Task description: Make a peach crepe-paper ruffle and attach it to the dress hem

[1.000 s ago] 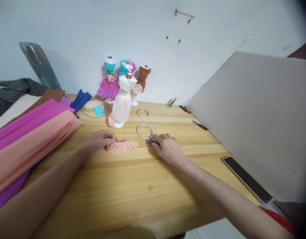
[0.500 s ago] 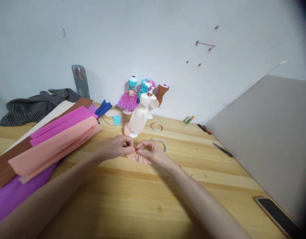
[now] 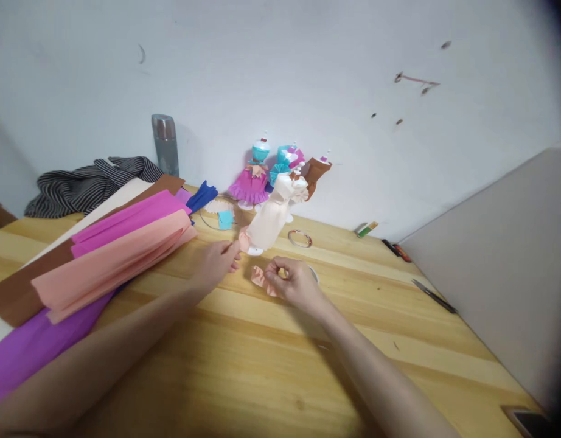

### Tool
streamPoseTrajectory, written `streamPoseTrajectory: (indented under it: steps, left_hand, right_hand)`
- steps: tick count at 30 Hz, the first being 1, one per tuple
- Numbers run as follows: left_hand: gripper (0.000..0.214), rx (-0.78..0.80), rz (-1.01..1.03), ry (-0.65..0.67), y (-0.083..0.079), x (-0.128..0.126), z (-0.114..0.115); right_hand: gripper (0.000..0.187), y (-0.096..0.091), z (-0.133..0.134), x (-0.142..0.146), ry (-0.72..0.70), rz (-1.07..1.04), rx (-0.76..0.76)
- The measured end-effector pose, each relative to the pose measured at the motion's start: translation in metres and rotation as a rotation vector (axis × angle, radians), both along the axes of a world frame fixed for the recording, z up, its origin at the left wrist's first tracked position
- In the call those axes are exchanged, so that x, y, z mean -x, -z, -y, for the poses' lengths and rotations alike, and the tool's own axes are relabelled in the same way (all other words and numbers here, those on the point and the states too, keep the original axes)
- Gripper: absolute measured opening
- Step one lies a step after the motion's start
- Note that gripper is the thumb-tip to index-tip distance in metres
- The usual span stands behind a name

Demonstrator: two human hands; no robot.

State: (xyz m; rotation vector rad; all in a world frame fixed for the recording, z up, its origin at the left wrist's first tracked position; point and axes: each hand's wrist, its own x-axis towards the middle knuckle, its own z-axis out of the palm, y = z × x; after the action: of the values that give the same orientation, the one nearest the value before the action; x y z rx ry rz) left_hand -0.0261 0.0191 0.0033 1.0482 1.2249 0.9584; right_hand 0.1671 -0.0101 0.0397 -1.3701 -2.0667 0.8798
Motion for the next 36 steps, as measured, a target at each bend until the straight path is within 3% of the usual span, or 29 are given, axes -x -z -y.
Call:
streamPoseTrajectory:
  steps: [3, 9, 13, 18, 22, 28, 30, 36]
  left_hand:
    - [0.019, 0.26, 0.169, -0.104, 0.002, 0.001, -0.009]
    - [0.021, 0.451, 0.494, -0.017, -0.001, -0.01, -0.026]
    - [0.005, 0.456, 0.646, -0.124, -0.003, -0.025, -0.03]
    - [0.016, 0.469, 0.685, -0.197, -0.003, -0.036, -0.027]
    - [0.013, 0.444, 0.721, -0.23, 0.001, -0.038, -0.028]
    - [0.011, 0.41, 0.777, -0.183, 0.01, -0.038, -0.033]
    - [0.013, 0.376, 0.809, -0.182, 0.013, -0.039, -0.034]
    - [0.017, 0.274, 0.868, -0.231, 0.023, -0.047, -0.035]
  right_hand:
    - [0.017, -0.001, -0.005, -0.004, 0.009, -0.072, 0.006]
    - [0.021, -0.007, -0.017, -0.008, 0.0, -0.173, 0.084]
    - [0.019, -0.006, -0.022, -0.007, 0.04, -0.213, 0.122]
    - [0.017, 0.003, -0.031, -0.007, 0.036, -0.262, 0.086]
    - [0.02, 0.004, -0.035, -0.006, 0.037, -0.341, 0.081]
    - [0.029, -0.008, -0.031, -0.008, -0.001, -0.5, 0.397]
    - [0.03, -0.008, -0.031, -0.007, -0.004, -0.501, 0.432]
    - [0.018, 0.009, -0.04, 0.005, 0.055, -0.349, 0.246]
